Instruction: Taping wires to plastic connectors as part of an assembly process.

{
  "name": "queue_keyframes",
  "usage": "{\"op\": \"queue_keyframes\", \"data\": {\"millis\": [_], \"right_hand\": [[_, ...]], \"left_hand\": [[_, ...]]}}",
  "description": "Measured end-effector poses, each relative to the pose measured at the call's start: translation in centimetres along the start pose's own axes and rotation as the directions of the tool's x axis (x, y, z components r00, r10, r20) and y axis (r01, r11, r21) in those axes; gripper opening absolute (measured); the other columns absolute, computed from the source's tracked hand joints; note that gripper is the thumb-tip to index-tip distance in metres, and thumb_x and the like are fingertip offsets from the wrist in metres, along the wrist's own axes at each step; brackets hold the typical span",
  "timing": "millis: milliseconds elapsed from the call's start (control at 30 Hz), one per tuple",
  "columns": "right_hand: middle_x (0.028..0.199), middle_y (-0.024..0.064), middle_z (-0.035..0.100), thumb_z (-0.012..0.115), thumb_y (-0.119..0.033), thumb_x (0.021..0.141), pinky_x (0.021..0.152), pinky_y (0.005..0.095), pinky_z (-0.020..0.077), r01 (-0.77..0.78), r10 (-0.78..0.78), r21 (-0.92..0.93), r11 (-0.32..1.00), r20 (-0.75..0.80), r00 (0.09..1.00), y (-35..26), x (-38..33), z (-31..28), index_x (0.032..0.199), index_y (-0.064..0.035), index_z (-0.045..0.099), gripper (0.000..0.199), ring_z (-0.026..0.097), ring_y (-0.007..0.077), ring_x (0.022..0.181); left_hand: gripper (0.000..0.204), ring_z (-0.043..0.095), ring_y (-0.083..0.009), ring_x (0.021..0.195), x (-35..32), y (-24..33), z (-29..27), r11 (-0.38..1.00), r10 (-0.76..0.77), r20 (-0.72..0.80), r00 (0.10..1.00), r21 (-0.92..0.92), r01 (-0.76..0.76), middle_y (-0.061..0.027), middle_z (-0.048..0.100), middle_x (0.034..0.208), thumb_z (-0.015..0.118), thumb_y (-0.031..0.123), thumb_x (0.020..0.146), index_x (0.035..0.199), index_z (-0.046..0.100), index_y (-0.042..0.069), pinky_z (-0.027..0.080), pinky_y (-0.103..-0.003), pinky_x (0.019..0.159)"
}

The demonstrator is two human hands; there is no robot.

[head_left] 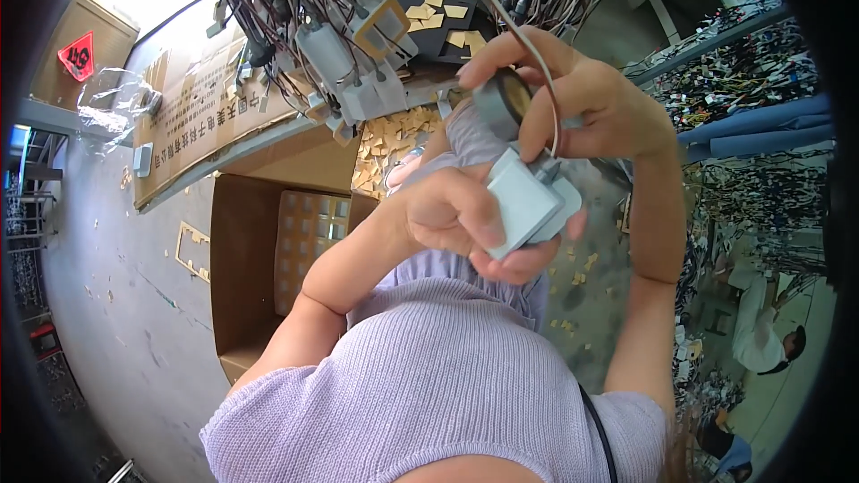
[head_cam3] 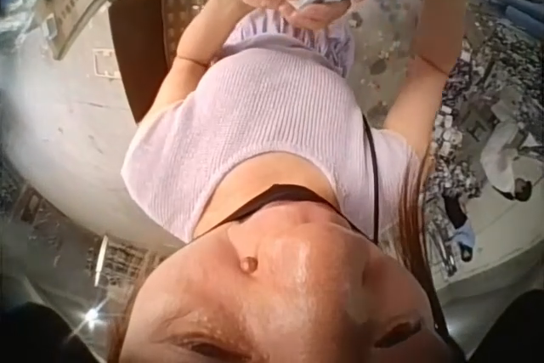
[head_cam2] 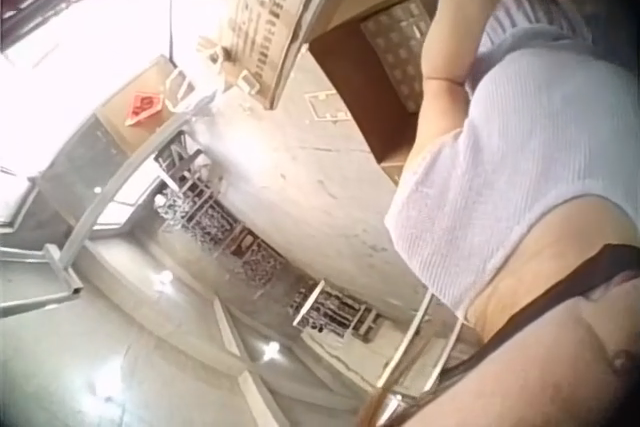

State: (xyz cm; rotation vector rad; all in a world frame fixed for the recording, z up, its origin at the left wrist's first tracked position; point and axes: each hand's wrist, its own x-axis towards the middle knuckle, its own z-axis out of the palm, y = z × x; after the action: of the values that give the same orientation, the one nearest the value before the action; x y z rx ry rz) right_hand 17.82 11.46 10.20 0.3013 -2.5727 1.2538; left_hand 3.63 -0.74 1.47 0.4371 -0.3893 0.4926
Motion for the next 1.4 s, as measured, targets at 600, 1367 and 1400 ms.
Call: {"op": "queue_keyframes", "data": {"millis": [600,1367,1400], "right_hand": [[0.102,0.0121,0.064,0.065,-0.036,0.087,0.067,0.027,0.0501,-0.535,0.731,0.528,0.66,-0.284,0.621,-2.6,-3.0,4.8,0.12,0.0069,0.053,0.055,0.062,0.0176,0.08],[0.108,0.0098,0.061,0.071,-0.003,0.059,0.091,0.0314,0.044,0.025,-0.016,0.495,0.868,-0.023,1.0,4.2,1.2,0.8,0.102,0.0018,0.068,0.043,0.056,0.0205,0.099],[0.106,0.0097,0.059,0.074,-0.009,0.06,0.088,0.0308,0.0441,0.006,0.0,0.388,0.921,-0.015,1.0,4.0,0.8,0.6,0.103,0.0008,0.068,0.045,0.056,0.0201,0.096]], "left_hand": [[0.062,0.059,-0.0303,0.094,-0.8,1.2,-2.9,-0.275,0.927,-0.008,0.374,0.666,0.694,-0.0167,0.058,0.106,0.064,0.004,0.067,0.125,0.041,0.003,0.046,-0.037,0.081],[0.066,0.054,-0.0256,0.057,-0.1,-0.4,-1.4,0.904,0.042,0.249,0.968,-0.422,0.069,-0.0254,0.053,0.079,0.062,0.008,0.072,0.127,0.031,-0.012,0.045,-0.029,0.046],[0.066,0.054,-0.0256,0.057,-0.1,-0.4,-1.4,0.903,0.042,0.249,0.968,-0.423,0.07,-0.0254,0.053,0.079,0.062,0.008,0.072,0.127,0.031,-0.012,0.045,-0.029,0.046]]}}
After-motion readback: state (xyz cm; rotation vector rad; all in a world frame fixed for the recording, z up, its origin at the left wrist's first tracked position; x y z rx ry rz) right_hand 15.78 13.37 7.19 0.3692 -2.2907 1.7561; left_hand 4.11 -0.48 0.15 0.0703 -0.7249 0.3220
